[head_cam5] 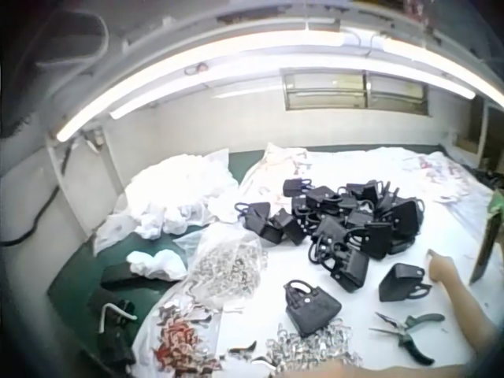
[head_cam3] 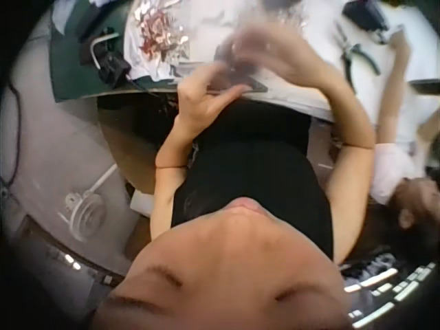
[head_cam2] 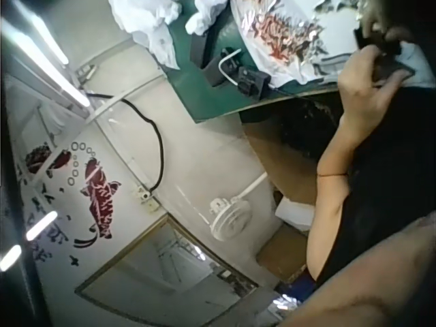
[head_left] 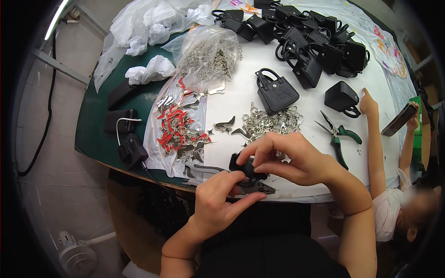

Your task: The person attaches metal clips to black leather keychain straps by hand and using pliers.

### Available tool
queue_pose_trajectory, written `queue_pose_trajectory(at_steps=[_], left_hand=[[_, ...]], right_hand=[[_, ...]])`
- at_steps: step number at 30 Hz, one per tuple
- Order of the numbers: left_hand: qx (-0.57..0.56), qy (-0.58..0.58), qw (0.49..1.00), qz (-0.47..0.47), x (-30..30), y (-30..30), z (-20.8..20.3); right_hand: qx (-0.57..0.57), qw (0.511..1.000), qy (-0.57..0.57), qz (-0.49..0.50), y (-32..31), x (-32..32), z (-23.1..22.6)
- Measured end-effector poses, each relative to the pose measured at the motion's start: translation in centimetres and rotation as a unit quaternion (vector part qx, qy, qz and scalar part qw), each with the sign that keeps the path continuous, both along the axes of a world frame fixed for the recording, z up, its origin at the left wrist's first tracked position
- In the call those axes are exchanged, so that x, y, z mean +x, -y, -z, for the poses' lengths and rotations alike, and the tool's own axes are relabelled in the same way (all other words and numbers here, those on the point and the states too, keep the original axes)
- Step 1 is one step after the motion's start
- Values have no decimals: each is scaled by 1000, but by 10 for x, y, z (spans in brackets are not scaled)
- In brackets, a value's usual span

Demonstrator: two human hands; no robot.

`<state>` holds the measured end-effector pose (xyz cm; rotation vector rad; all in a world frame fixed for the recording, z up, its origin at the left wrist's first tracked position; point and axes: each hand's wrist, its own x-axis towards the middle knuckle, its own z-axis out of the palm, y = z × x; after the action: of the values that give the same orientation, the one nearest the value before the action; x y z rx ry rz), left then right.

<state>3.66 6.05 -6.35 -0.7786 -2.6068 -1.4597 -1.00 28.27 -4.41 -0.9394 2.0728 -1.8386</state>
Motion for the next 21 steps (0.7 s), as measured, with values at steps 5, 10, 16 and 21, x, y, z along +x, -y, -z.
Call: queue_pose_trajectory(at_steps=[5, 10, 16, 21], left_hand=[[66, -37, 997, 28, -16, 12, -16], [41, -58, 995, 74, -22, 19, -29], [173, -43, 984, 15, -20, 15, -12], [247, 171, 952, 56, -18, 15, 4]], right_hand=[[77, 988, -132, 20, -7, -2, -12], [38, 985, -167, 17, 0, 2, -13], [6, 1000, 15, 16, 12, 43, -15], [-29, 983, 154, 99, 11, 60, -10]])
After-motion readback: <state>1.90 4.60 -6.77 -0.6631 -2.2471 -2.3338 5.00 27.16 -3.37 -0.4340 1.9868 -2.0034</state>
